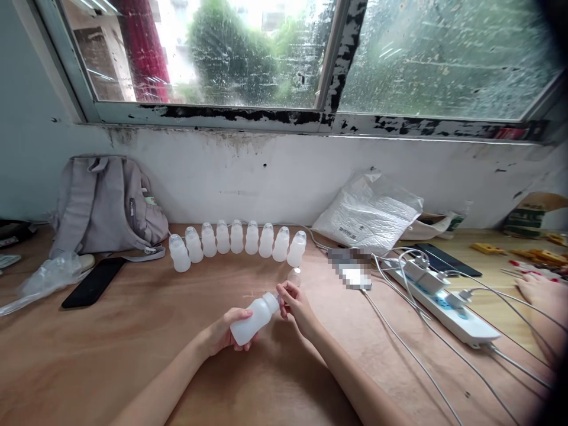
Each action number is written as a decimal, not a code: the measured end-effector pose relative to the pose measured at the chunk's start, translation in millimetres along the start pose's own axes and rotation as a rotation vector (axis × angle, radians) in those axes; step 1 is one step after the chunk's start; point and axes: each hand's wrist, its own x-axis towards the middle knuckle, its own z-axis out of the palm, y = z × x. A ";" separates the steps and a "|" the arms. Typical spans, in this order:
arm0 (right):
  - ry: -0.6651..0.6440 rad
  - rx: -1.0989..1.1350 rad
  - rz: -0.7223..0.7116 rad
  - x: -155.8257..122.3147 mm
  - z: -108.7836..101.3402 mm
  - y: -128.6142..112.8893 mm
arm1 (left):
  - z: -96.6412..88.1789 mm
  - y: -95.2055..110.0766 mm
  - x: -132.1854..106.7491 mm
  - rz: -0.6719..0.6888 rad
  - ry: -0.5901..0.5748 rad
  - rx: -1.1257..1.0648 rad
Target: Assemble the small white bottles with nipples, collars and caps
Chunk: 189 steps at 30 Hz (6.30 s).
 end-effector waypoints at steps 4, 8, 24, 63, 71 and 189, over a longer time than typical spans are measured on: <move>-0.015 -0.008 0.061 1.6 -2.4 3.3 | -2.3 -0.6 1.2 -0.019 0.008 -0.010; -0.009 -0.009 0.039 2.4 -3.5 3.2 | -1.9 1.4 0.6 -0.045 -0.022 0.001; -0.151 -0.076 -0.082 3.7 -6.9 0.5 | -11.6 10.8 -8.8 -0.004 0.002 0.118; 0.019 -0.017 -0.028 11.3 -14.8 12.5 | -178.7 22.9 -13.2 0.770 1.580 0.406; 0.021 -0.021 -0.035 10.7 -14.5 12.4 | -136.8 35.4 -30.2 1.030 1.698 0.810; 0.357 -0.580 -0.402 53.4 31.1 36.3 | -2.5 17.7 17.6 1.092 1.019 1.280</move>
